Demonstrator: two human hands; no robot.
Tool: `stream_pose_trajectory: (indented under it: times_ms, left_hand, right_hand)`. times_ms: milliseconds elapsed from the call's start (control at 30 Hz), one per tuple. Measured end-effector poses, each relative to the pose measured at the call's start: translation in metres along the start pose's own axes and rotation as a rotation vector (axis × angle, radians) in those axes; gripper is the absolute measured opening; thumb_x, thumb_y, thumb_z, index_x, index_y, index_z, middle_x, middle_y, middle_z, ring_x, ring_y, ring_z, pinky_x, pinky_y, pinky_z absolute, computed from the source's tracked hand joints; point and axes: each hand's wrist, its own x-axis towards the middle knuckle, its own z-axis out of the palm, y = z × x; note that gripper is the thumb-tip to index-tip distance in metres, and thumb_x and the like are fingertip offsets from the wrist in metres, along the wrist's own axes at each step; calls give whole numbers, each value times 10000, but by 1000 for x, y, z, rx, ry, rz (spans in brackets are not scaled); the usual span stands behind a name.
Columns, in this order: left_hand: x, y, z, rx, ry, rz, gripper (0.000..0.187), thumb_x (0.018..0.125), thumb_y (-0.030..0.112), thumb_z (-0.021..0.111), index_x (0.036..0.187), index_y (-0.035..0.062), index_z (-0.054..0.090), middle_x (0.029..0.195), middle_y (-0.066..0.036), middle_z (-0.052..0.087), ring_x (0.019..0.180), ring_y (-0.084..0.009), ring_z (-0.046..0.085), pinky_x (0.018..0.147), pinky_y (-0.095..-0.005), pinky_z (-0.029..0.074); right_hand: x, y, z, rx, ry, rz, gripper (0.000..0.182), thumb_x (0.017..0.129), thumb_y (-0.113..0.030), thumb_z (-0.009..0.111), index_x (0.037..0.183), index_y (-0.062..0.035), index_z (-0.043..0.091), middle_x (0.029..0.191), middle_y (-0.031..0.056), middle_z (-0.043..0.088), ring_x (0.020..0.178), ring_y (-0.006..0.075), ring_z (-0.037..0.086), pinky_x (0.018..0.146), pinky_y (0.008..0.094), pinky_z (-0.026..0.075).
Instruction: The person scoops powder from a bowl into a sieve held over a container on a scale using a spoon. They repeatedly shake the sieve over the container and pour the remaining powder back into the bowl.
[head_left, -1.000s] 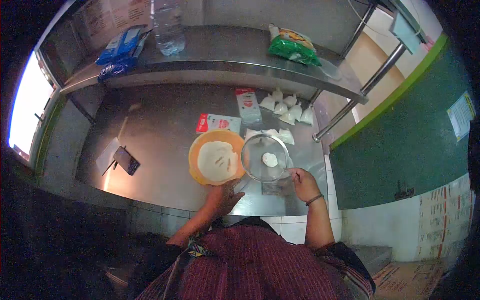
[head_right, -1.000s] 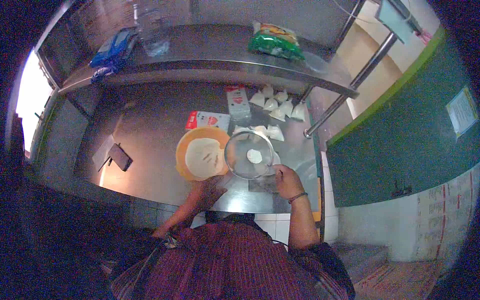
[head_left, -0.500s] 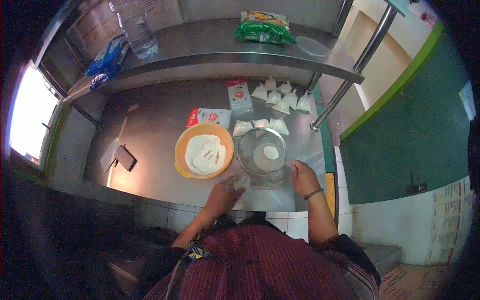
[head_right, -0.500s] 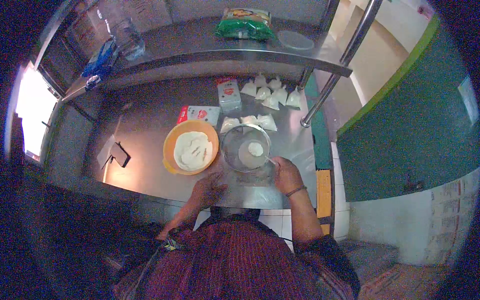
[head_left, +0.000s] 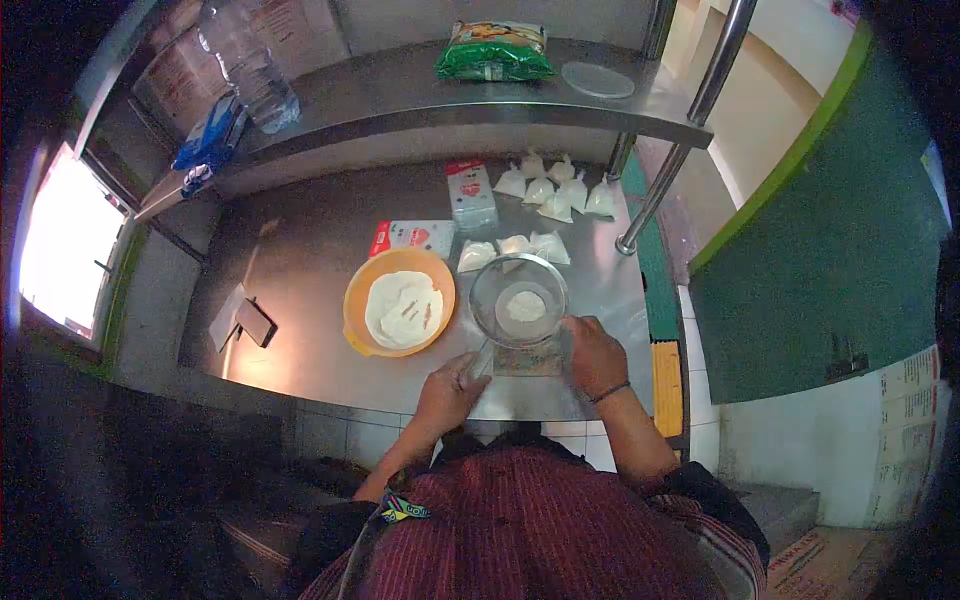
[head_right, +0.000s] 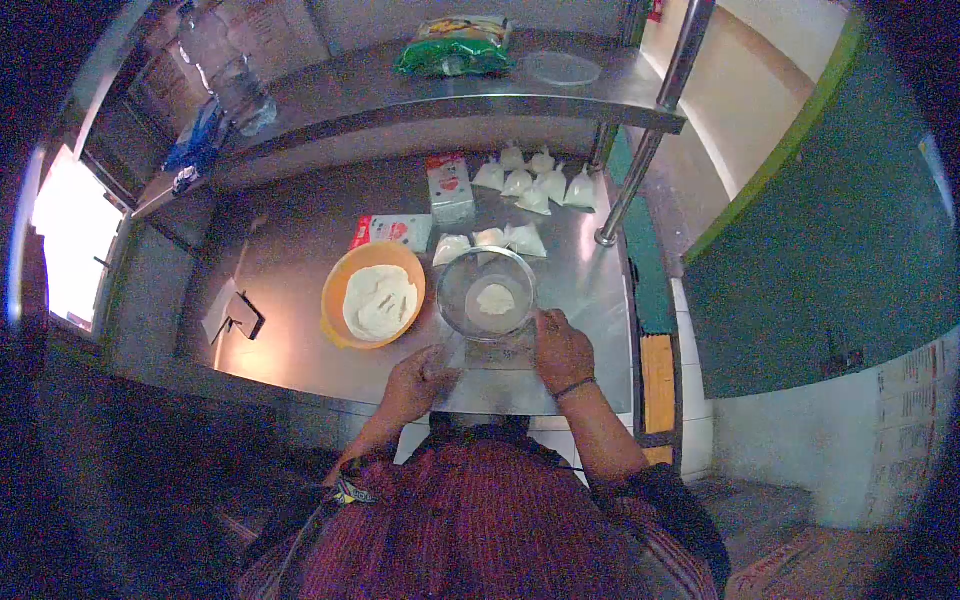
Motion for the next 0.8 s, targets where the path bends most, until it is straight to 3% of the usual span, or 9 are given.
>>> stream_pose_trajectory:
  times_ms: [167,333,500,667,733,800]
  left_hand:
    - [-3,3,0,-126,-58,-149,497,861,226,774,1276,-6,631,844,-191,669,650,-279,617,681,-399,534]
    - [-4,-5,9,-66,39,-14,489,868,233,765,1276,-1,632,779,-166,645,643,-280,614,673,-396,530]
    - [-3,-12,18,-56,145,134,490,867,239,765,1274,0,633,745,-153,639,636,-281,615,662,-392,529]
    - [-3,-12,16,-7,25,13,495,867,227,762,1287,0,628,715,-111,614,598,-213,569,621,-362,513]
    - [-2,-6,14,-22,24,-1,489,868,222,760,1285,3,630,712,-102,609,594,-197,557,615,-356,508]
    - [-1,-3,12,-40,25,-13,482,868,218,759,1283,7,633,708,-94,604,590,-182,544,609,-349,503]
  right_hand:
    - [-3,9,-3,-2,117,-50,352,870,-47,553,1214,-87,614,1160,181,641,980,385,662,826,485,540]
    - [0,23,6,9,305,-175,393,895,-70,498,1266,-108,622,1177,153,644,905,359,687,777,482,550]
    - [6,27,8,64,202,-97,414,880,-54,491,1276,-102,605,1150,159,649,924,372,680,783,489,562]
    - [7,34,17,101,217,-82,395,871,-52,501,1249,-101,604,1116,154,651,929,379,678,781,485,569]
    - [8,34,14,191,47,-69,383,889,-34,502,1254,-59,614,1172,188,645,1057,386,646,889,475,547]
    - [4,24,4,190,44,-60,363,899,-40,499,1242,-57,616,1159,187,647,1046,386,648,883,474,548]
